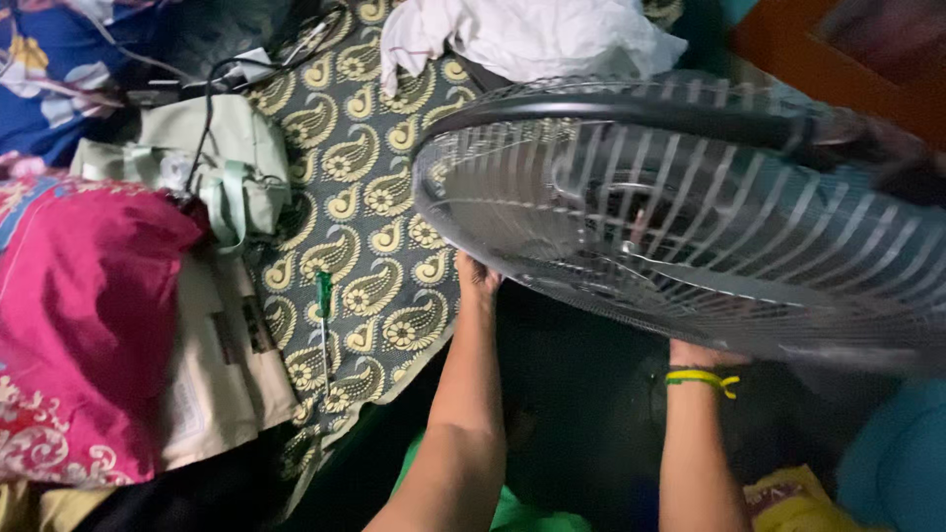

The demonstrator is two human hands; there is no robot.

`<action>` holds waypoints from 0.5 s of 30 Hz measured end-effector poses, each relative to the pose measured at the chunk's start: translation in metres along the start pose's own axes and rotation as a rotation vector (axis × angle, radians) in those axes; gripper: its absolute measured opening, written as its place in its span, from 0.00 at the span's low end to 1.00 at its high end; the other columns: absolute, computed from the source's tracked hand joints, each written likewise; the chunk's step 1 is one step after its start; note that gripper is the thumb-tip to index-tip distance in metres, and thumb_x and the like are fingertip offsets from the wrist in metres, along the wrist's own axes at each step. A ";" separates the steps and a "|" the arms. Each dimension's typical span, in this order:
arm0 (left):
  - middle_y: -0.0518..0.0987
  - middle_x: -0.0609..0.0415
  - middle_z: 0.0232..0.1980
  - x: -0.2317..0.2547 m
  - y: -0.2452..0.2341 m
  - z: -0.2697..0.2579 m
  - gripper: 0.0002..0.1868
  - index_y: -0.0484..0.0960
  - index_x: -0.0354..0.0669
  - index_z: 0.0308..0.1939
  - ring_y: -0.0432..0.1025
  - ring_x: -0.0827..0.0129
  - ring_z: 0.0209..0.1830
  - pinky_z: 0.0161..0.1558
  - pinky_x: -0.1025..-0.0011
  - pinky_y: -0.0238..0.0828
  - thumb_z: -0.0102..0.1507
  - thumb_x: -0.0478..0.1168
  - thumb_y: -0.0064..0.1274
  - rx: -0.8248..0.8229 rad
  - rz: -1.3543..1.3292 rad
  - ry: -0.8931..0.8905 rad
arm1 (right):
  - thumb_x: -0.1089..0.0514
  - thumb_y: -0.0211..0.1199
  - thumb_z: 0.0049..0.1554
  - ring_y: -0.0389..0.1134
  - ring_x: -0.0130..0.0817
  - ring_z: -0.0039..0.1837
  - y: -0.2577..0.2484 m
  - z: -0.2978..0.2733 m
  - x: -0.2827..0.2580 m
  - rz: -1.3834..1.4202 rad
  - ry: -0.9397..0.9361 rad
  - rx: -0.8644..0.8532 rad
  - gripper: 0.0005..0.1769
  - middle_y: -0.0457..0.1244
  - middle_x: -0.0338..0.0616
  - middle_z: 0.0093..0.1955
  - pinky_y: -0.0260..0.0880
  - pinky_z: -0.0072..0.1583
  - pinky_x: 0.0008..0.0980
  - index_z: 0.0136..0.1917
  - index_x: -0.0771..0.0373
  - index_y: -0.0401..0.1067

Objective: The person holds a table fan and uses a screwdriver to tighten a screw on the fan's front grille. The person rotates the fan to access the screw and continues tightening it.

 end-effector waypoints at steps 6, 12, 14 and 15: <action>0.70 0.28 0.67 -0.056 0.019 -0.065 0.26 0.67 0.23 0.70 0.70 0.40 0.50 0.51 0.50 0.73 0.78 0.46 0.43 -0.438 -0.362 -0.233 | 0.42 0.58 0.63 0.59 0.46 0.76 -0.029 -0.004 -0.016 -0.512 -0.231 0.262 0.29 0.59 0.48 0.75 0.59 0.80 0.53 0.70 0.60 0.67; 0.78 0.44 0.63 -0.124 0.014 -0.068 0.23 0.76 0.38 0.62 0.70 0.51 0.63 0.67 0.53 0.65 0.72 0.51 0.44 -0.071 -0.208 -0.267 | 0.45 0.60 0.60 0.57 0.51 0.75 0.002 -0.022 -0.019 -1.690 -0.548 0.179 0.37 0.57 0.56 0.76 0.51 0.76 0.50 0.74 0.69 0.60; 0.77 0.44 0.61 -0.145 0.027 -0.080 0.20 0.76 0.38 0.59 0.70 0.49 0.63 0.68 0.45 0.64 0.73 0.50 0.45 -0.198 -0.289 -0.305 | 0.43 0.63 0.55 0.60 0.47 0.74 -0.018 -0.018 -0.016 -1.677 -0.543 0.300 0.38 0.60 0.51 0.74 0.55 0.77 0.46 0.72 0.66 0.63; 0.77 0.45 0.63 -0.156 0.019 -0.082 0.21 0.76 0.39 0.61 0.70 0.49 0.63 0.67 0.45 0.64 0.71 0.50 0.45 -0.127 -0.221 -0.284 | 0.42 0.60 0.58 0.58 0.48 0.76 -0.026 -0.015 -0.013 -1.836 -0.515 0.320 0.37 0.58 0.52 0.76 0.52 0.78 0.47 0.73 0.65 0.62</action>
Point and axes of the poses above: each hand's wrist, its own z-axis towards the middle knuckle, its own y-axis out of the palm, x = y × z, the point moved 9 cm from there along z, towards the middle knuckle
